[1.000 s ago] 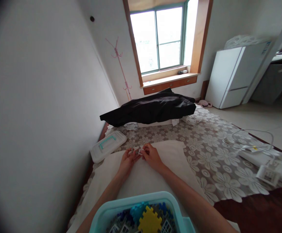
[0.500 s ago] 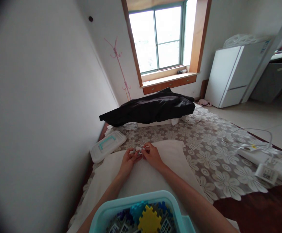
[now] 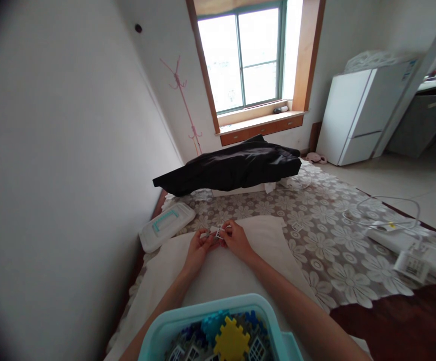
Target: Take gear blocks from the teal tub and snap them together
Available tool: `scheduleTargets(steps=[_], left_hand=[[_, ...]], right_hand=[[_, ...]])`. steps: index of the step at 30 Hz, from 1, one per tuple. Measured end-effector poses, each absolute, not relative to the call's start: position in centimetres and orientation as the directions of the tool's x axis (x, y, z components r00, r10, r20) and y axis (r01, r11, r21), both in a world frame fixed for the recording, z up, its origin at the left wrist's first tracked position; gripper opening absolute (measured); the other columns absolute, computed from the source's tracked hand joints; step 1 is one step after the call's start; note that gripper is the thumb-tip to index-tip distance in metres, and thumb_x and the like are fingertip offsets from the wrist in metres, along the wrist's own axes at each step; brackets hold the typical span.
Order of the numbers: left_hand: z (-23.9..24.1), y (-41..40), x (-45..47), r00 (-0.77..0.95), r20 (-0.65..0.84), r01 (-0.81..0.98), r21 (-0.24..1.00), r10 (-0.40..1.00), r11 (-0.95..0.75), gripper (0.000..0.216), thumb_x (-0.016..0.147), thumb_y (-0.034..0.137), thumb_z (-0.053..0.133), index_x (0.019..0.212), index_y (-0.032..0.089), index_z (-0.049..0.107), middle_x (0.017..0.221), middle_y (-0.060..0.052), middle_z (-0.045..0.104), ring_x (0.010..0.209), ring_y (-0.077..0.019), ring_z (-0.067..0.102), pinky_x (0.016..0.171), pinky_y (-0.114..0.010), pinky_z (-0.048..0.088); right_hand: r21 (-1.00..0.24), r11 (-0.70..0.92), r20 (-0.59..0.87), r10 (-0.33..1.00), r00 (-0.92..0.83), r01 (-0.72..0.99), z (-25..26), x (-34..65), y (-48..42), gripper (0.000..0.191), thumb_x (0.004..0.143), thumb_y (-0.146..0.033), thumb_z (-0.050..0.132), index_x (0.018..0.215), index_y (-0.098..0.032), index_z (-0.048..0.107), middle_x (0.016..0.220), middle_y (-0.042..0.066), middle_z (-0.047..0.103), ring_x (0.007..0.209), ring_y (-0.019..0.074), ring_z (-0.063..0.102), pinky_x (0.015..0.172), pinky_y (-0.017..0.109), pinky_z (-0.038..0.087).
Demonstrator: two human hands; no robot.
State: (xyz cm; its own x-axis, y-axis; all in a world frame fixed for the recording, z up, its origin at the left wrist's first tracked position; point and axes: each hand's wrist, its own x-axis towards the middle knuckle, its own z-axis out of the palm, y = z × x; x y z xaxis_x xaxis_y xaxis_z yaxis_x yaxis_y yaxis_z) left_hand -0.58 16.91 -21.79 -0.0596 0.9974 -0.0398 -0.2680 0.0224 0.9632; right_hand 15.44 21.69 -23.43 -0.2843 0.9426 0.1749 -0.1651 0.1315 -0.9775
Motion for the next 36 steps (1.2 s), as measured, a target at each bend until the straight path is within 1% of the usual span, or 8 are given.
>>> scheduleTargets(steps=[3,8,12,15,20,25,30,36], left_hand=[[-21.65,16.86,-0.59,-0.067,-0.022,-0.254,0.967,0.998,0.004,0.064,0.072,0.049,0.09,0.112,0.023,0.047,0.097,-0.009,0.081,0.089,-0.0279,0.08,0.094,-0.048,0.06],[-21.76,16.88,-0.52,-0.046,-0.027,-0.22,0.975,0.999,0.016,0.063,0.073,0.052,0.089,0.11,0.023,0.047,0.092,-0.007,0.081,0.087,-0.0283,0.08,0.092,-0.048,0.061],[-21.8,16.92,-0.5,-0.034,-0.024,-0.238,0.971,0.999,0.015,0.064,0.071,0.052,0.09,0.109,0.023,0.047,0.094,-0.008,0.081,0.087,-0.0287,0.08,0.091,-0.048,0.061],[-21.78,16.92,-0.53,-0.023,-0.016,-0.241,0.97,1.0,0.01,0.062,0.074,0.051,0.088,0.111,0.023,0.046,0.096,-0.009,0.081,0.087,-0.0285,0.08,0.091,-0.047,0.061],[-22.0,17.02,-0.63,-0.036,-0.023,-0.241,0.971,0.999,0.013,0.064,0.073,0.051,0.088,0.111,0.023,0.045,0.097,-0.01,0.081,0.085,-0.0279,0.08,0.088,-0.046,0.062],[-21.94,16.94,-0.52,-0.026,-0.01,-0.225,0.974,1.0,0.004,0.062,0.075,0.051,0.087,0.112,0.023,0.045,0.09,-0.007,0.081,0.084,-0.0266,0.08,0.087,-0.043,0.062],[-21.74,16.83,-0.36,-0.037,-0.009,-0.226,0.974,0.999,0.001,0.062,0.075,0.051,0.088,0.112,0.023,0.047,0.088,-0.008,0.081,0.085,-0.0274,0.08,0.089,-0.045,0.062],[-21.77,16.79,-0.29,-0.039,0.002,-0.205,0.979,0.999,-0.01,0.062,0.075,0.052,0.087,0.112,0.022,0.047,0.092,-0.009,0.081,0.087,-0.0274,0.079,0.091,-0.048,0.062]], right_hand=[[-0.98,0.126,0.167,0.94,-0.297,-0.153,-23.32,15.51,21.68,0.031,0.085,-0.05,0.068,0.09,-0.025,0.051,0.061,-0.002,0.067,0.047,0.0163,0.061,0.046,0.026,0.048],[-0.982,0.118,0.161,0.933,-0.322,-0.149,-23.32,15.55,21.72,0.032,0.084,-0.05,0.069,0.091,-0.024,0.052,0.063,-0.002,0.068,0.047,0.0162,0.061,0.045,0.026,0.048],[-0.98,0.126,0.168,0.938,-0.305,-0.152,-23.31,15.5,21.69,0.032,0.084,-0.051,0.069,0.09,-0.025,0.052,0.061,-0.002,0.068,0.047,0.0166,0.061,0.045,0.026,0.048],[-0.979,0.124,0.167,0.943,-0.289,-0.161,-23.4,15.44,21.72,0.032,0.084,-0.051,0.069,0.088,-0.025,0.051,0.062,-0.001,0.069,0.048,0.0176,0.063,0.046,0.026,0.049],[-0.981,0.097,0.144,0.945,-0.295,-0.17,-23.67,15.37,21.9,0.034,0.083,-0.052,0.071,0.087,-0.026,0.05,0.063,-0.001,0.069,0.049,0.0188,0.065,0.046,0.027,0.051],[-0.98,0.076,0.131,0.941,-0.314,-0.182,-23.63,15.42,21.96,0.035,0.082,-0.052,0.072,0.087,-0.025,0.05,0.061,-0.002,0.068,0.047,0.0176,0.062,0.044,0.026,0.049],[-0.98,0.043,0.108,0.937,-0.331,-0.196,-23.45,15.49,21.99,0.037,0.081,-0.052,0.073,0.087,-0.025,0.049,0.061,-0.002,0.069,0.048,0.0181,0.065,0.045,0.026,0.051],[-0.978,-0.005,0.07,0.935,-0.348,-0.211,-23.42,15.58,22.13,0.039,0.079,-0.054,0.074,0.088,-0.025,0.049,0.062,-0.002,0.07,0.048,0.018,0.066,0.046,0.026,0.052]])
